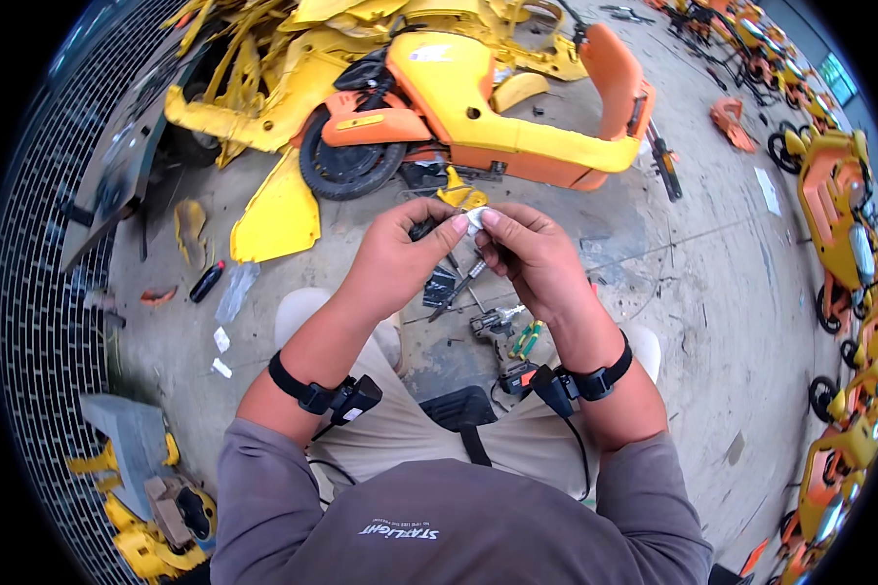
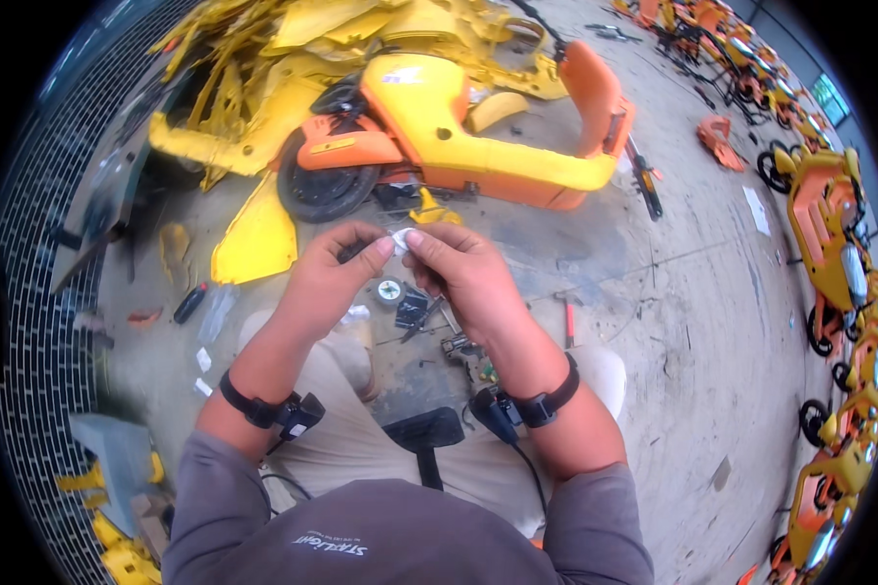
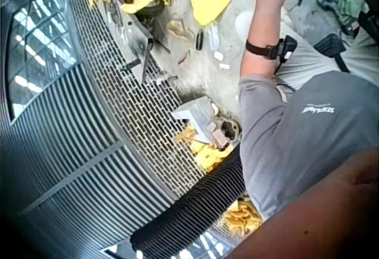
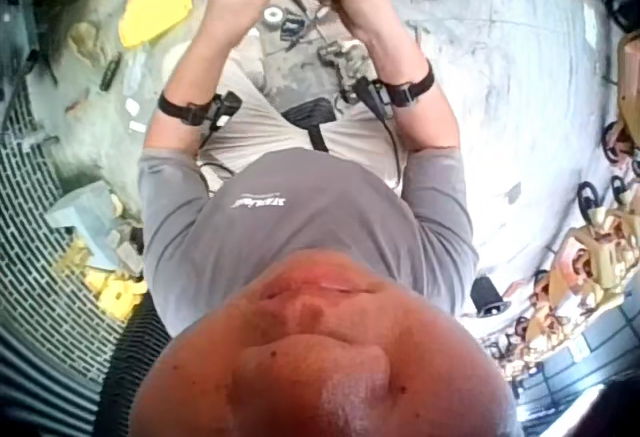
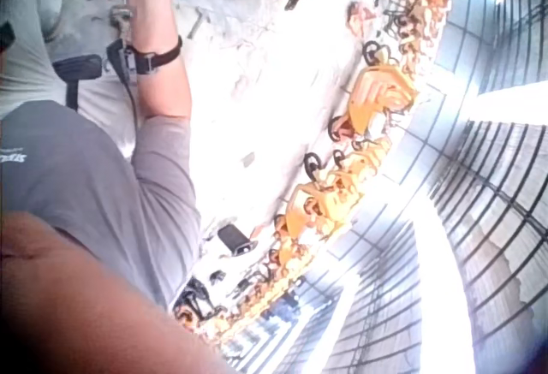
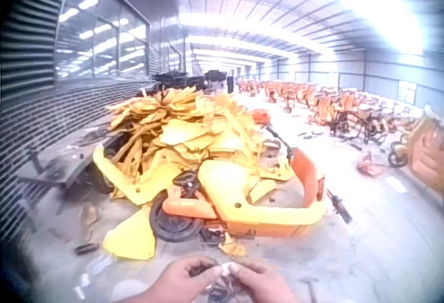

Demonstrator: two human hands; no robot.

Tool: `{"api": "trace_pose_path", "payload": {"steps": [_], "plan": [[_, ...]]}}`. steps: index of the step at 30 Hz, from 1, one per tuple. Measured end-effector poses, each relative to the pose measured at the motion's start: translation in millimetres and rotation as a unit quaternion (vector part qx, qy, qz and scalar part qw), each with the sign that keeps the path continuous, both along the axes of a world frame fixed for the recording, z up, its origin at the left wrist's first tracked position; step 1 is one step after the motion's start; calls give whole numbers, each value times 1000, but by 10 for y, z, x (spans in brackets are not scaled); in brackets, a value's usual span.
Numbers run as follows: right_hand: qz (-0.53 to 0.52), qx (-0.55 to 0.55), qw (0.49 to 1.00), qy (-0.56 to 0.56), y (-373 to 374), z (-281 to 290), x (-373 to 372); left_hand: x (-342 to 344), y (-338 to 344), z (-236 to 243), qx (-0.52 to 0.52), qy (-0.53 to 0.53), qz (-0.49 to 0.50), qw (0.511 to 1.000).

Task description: The person removes a bearing from a sprocket using pliers and hands, then fits a new bearing into the sprocket center by hand.

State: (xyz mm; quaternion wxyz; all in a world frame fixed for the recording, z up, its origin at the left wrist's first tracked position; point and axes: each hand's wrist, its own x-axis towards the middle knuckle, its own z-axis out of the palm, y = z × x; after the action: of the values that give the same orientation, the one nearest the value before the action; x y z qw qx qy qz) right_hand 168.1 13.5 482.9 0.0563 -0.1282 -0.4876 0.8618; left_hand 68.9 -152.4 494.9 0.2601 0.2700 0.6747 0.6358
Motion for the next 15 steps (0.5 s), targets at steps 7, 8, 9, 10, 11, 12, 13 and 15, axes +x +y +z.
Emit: {"api": "trace_pose_path", "payload": {"steps": [7, 8, 9, 10, 11, 12, 13, 15], "plan": [[-67, 68, 995, -42, 506, -271, 189, 27, 512, -371, -5, -111, -63, 992], [-70, 69, 994, -47, 541, -293, 202, 20, 559, -428, -5, -115, -68, 991], [-84, 64, 993, -52, 571, -311, 211, 20, 617, -463, 5, -109, -62, 992], [-97, 60, 992, -57, 595, -326, 216, 25, 672, -482, 15, -103, -56, 993], [-110, 56, 990, -62, 616, -346, 221, 28, 723, -515, 25, -97, -48, 994], [-121, 61, 988, -68, 638, -363, 222, 23, 775, -560, 27, -64, -41, 997], [-132, 65, 986, -74, 655, -383, 222, 15, 827, -611, 29, -30, -33, 999], [-151, 91, 981, -77, 678, -436, 219, 0, 900, -664, 23, 55, -35, 998]]}}
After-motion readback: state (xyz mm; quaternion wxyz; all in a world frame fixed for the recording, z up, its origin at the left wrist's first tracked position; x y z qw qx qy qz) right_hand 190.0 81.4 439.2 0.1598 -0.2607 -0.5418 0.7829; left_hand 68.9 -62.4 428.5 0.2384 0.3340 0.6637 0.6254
